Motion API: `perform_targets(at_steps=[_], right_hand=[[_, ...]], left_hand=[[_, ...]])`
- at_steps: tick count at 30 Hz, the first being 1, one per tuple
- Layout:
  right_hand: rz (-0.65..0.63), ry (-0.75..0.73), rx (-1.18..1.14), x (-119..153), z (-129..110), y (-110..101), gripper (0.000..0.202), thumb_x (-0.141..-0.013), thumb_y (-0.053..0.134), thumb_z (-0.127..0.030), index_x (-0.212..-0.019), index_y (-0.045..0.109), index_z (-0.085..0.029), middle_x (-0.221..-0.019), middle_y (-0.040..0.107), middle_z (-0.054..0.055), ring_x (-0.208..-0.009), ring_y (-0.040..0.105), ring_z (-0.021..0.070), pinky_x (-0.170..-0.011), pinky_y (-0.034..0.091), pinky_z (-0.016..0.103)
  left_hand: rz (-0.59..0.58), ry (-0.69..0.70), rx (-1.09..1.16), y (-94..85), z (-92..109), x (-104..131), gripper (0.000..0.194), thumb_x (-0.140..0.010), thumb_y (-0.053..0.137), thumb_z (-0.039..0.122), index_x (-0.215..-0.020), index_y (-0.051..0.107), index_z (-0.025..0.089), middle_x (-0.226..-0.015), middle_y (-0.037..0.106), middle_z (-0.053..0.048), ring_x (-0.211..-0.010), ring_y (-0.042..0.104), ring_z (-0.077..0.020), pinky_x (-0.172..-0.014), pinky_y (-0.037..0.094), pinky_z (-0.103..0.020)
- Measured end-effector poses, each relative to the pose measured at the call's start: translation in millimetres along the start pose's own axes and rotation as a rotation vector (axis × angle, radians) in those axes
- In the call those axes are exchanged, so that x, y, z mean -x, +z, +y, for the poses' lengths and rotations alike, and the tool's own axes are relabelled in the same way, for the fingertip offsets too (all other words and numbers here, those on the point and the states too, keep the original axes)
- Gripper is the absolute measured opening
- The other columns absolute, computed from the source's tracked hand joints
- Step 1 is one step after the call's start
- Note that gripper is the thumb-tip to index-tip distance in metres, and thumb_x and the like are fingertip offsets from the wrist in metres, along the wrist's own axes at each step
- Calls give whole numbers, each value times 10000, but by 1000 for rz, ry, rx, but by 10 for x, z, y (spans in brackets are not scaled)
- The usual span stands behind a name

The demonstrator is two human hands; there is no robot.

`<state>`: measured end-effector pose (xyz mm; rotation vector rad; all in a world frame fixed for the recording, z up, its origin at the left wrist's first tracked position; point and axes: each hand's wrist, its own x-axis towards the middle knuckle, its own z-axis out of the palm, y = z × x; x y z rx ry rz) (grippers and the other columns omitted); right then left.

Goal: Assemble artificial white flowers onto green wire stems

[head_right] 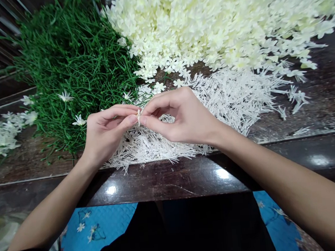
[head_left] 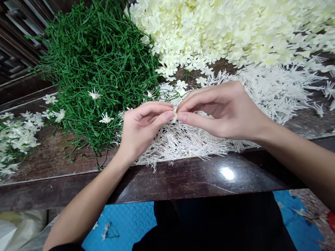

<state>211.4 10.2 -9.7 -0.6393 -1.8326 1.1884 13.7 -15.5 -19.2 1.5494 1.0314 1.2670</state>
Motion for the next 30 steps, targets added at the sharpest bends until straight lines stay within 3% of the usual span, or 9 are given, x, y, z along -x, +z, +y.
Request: perform_targets(at_steps=[7, 14, 18, 24, 27, 30], right_hand=[[-4, 18, 32, 1, -1, 9, 49, -787, 754, -197, -762, 763, -237, -801, 743, 31, -753, 681, 201, -685, 567, 347], [-13, 56, 63, 9, -28, 6, 105, -775, 726, -199, -694, 709, -263, -745, 715, 7, -737, 671, 201, -705, 589, 367], [44, 90, 101, 1, -43, -4, 96, -777, 723, -199, -693, 717, -243, -759, 731, 16, -710, 678, 198, -701, 602, 360], [13, 63, 114, -7, -57, -15, 72, -794, 757, -274, -725, 755, -258, -796, 756, 10, -739, 696, 203, -677, 600, 347], [7, 32, 114, -9, -47, -20, 68, -806, 744, -247, -743, 766, -256, -799, 756, 15, -735, 694, 200, -665, 588, 341], [5, 18, 119, -9, -38, -26, 83, -814, 726, -207, -754, 770, -245, -807, 756, 25, -739, 694, 202, -664, 577, 340]], left_hand=[[-27, 2, -20, 2, 16, -11, 42, -783, 795, 201, -817, 773, 195, -897, 779, -29, -863, 722, -129, -824, 601, -264], [-18, -44, -60, 34, 33, 18, 175, -803, 783, 329, -817, 721, 165, -950, 763, -66, -873, 715, -151, -795, 608, -286], [58, 42, -143, 51, 57, 32, 228, -783, 801, 336, -834, 663, 163, -988, 735, -64, -938, 708, -156, -845, 608, -295], [13, 122, -237, 50, 48, 58, 279, -744, 823, 378, -800, 643, 172, -985, 704, -66, -955, 685, -171, -816, 627, -290], [18, 158, -291, 47, 23, 77, 209, -810, 769, 323, -910, 660, 176, -992, 698, -59, -940, 685, -162, -814, 630, -278], [15, 279, -425, 34, 10, 82, 209, -857, 714, 262, -1039, 650, 182, -1042, 704, -65, -952, 687, -164, -818, 629, -280]])
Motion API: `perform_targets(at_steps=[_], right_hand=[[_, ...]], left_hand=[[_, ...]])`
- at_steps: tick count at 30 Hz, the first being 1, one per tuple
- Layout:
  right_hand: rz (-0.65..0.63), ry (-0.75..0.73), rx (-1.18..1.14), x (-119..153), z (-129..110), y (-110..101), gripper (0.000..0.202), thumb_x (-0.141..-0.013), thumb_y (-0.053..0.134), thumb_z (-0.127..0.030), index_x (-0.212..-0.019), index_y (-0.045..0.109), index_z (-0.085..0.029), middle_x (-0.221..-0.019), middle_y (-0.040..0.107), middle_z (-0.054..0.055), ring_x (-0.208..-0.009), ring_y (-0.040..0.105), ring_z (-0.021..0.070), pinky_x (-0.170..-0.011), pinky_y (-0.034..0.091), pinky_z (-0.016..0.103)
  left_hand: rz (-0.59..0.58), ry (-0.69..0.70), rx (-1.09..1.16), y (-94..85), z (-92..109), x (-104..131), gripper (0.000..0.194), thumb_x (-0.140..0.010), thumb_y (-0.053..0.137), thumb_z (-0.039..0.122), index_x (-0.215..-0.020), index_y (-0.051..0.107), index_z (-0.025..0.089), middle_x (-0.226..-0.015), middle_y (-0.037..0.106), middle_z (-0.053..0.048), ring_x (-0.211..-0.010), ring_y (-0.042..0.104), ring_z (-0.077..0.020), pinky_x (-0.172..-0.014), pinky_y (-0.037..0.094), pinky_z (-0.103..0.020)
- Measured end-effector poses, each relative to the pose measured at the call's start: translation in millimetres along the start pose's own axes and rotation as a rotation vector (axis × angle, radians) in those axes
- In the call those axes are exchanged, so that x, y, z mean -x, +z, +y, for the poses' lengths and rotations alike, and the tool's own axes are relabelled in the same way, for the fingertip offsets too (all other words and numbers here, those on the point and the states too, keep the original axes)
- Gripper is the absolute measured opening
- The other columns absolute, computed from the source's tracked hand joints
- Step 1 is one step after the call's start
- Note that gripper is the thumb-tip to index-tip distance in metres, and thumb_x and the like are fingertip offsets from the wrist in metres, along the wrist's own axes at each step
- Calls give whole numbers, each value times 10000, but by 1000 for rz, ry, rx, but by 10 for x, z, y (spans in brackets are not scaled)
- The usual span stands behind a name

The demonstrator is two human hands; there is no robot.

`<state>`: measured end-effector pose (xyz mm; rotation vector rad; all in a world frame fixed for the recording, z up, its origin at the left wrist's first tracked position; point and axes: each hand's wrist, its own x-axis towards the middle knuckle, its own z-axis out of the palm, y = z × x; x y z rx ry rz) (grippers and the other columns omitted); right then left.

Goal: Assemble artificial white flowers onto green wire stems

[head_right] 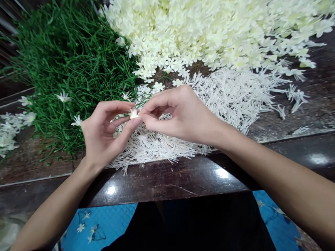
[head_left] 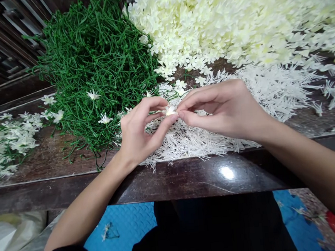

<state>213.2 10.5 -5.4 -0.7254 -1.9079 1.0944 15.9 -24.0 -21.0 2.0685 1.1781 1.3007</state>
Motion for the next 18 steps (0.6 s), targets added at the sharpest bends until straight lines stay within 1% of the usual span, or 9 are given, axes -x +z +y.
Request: perform_targets(at_steps=[2, 4, 6, 10, 12, 14, 16, 18], right_hand=[[4, 11, 17, 2, 2, 0, 84, -805, 730, -198, -742, 766, -241, -799, 753, 24, -734, 694, 202, -672, 576, 340], [13, 18, 29, 5, 0, 2, 83, -795, 733, -190, -738, 765, -241, -792, 752, 17, -724, 692, 197, -673, 577, 335], [22, 16, 28, 7, -4, 7, 76, -793, 734, -193, -743, 766, -240, -794, 755, 14, -723, 692, 194, -668, 579, 328], [10, 25, 20, 2, -14, 16, 88, -829, 714, -255, -759, 766, -243, -806, 761, 20, -734, 696, 199, -670, 588, 338], [-8, 25, 29, -2, -16, 18, 116, -848, 699, -290, -764, 766, -247, -820, 761, 27, -737, 694, 201, -673, 591, 346], [-25, 15, 42, -5, -13, 19, 129, -854, 695, -312, -762, 763, -252, -825, 756, 30, -739, 687, 199, -676, 591, 349], [-39, 4, 47, -4, -6, 20, 113, -851, 696, -294, -764, 758, -255, -824, 750, 26, -748, 680, 196, -683, 589, 347], [-39, 4, 43, -2, 1, 18, 96, -838, 694, -244, -758, 746, -252, -815, 744, 24, -749, 675, 194, -685, 589, 348]], left_hand=[[6, 96, -150, -16, -3, -8, 145, -903, 645, 232, -1041, 657, 188, -1087, 716, -76, -991, 688, -176, -846, 618, -304], [14, 167, -283, -42, -4, -25, 110, -936, 586, 217, -1003, 671, 196, -1117, 726, -84, -1029, 686, -192, -891, 596, -344], [7, 219, -338, -71, -11, -42, 105, -934, 595, 230, -989, 678, 199, -1131, 728, -93, -1054, 682, -212, -932, 567, -381], [-24, 274, -340, -99, -55, -59, 174, -863, 714, 310, -1005, 696, 212, -1166, 717, -99, -1046, 671, -235, -925, 544, -404], [-13, 293, -329, -83, -73, -54, 144, -862, 713, 274, -998, 709, 227, -1129, 727, -81, -995, 679, -213, -873, 551, -383], [16, 311, -272, -54, -69, -41, 113, -871, 689, 208, -977, 719, 231, -1051, 740, -62, -927, 687, -186, -812, 553, -353], [45, 295, -186, -25, -43, -24, 101, -870, 677, 179, -942, 725, 232, -983, 744, -44, -862, 685, -170, -779, 550, -341], [76, 231, -122, -11, -9, -12, 80, -878, 667, 184, -904, 722, 236, -946, 739, -32, -843, 675, -169, -797, 544, -353]])
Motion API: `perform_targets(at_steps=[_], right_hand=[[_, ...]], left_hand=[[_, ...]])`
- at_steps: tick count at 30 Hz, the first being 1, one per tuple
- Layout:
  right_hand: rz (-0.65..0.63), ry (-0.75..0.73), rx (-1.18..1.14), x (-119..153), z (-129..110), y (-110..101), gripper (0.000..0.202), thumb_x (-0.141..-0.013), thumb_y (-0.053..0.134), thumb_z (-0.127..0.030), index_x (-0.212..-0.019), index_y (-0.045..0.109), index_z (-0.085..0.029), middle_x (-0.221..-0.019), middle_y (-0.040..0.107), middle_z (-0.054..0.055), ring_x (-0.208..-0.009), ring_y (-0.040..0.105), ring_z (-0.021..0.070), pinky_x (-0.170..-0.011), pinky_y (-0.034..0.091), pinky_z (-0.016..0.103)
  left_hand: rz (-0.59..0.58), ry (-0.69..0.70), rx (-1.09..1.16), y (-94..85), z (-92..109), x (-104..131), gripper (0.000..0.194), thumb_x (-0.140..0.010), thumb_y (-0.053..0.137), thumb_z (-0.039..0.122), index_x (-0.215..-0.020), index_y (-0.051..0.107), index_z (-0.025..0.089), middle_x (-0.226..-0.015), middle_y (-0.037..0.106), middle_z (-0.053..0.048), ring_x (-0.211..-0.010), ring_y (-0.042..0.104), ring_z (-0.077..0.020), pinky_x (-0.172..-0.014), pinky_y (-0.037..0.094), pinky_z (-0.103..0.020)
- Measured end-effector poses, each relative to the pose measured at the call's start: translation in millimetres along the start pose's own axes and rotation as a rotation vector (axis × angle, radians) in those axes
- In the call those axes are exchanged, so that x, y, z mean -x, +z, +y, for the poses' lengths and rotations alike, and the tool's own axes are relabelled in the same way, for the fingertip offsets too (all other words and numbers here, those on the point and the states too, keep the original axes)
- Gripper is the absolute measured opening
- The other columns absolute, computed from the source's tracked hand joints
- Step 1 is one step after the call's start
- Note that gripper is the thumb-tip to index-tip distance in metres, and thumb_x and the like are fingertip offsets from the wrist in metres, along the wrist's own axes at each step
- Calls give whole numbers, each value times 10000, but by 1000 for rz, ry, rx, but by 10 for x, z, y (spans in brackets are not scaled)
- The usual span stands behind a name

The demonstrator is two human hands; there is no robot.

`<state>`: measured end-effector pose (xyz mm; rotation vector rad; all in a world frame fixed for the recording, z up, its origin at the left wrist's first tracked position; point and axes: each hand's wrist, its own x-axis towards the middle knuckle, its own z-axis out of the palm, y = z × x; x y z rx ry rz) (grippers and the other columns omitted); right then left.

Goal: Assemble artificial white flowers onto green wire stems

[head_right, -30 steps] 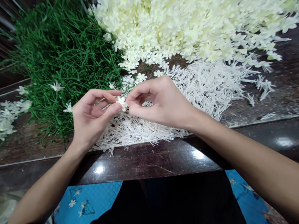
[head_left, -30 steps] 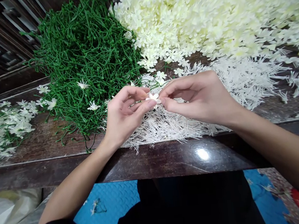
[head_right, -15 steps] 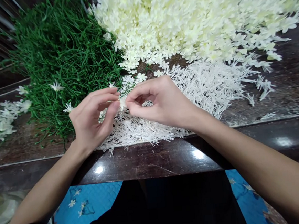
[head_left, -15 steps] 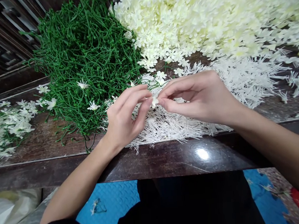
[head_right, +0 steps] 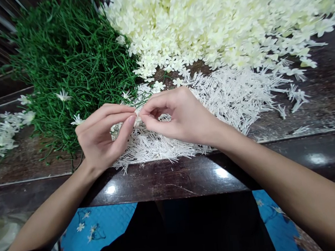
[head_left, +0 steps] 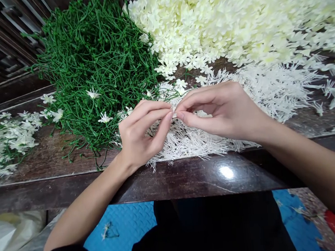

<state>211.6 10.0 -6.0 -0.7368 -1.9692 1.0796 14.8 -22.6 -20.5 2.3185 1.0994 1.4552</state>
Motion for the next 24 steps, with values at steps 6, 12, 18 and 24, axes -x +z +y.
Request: perform_targets(at_steps=[6, 12, 18, 24], right_hand=[[160, 24, 40, -11, -20, -27, 146, -754, 714, -150, -653, 685, -250, -702, 706, 13, -666, 654, 206, -637, 591, 380], [217, 73, 43, -32, -7, -21, 147, -744, 709, -130, -636, 700, -230, -675, 691, 25, -626, 652, 205, -623, 588, 383], [169, 102, -34, -30, 9, -5, 128, -721, 711, -110, -660, 730, -221, -668, 714, 8, -578, 636, 172, -579, 581, 332], [58, 46, -116, 12, -36, 17, 101, -751, 730, -124, -731, 762, -217, -766, 747, 23, -686, 675, 175, -661, 600, 305]], left_hand=[[155, -211, -91, -39, -22, -43, 137, -925, 606, 236, -799, 659, 231, -887, 683, -35, -868, 629, -169, -766, 544, -329], [15, -155, -152, -35, -93, -37, 141, -865, 683, 226, -1004, 700, 209, -1020, 722, -55, -898, 651, -190, -787, 561, -343], [-9, 27, -96, -17, -59, -14, 150, -861, 715, 220, -1005, 741, 250, -968, 756, -21, -854, 686, -158, -780, 561, -304], [-40, -124, 65, -10, -44, -8, 105, -889, 692, 205, -948, 765, 252, -912, 781, -4, -817, 708, -134, -752, 564, -264]])
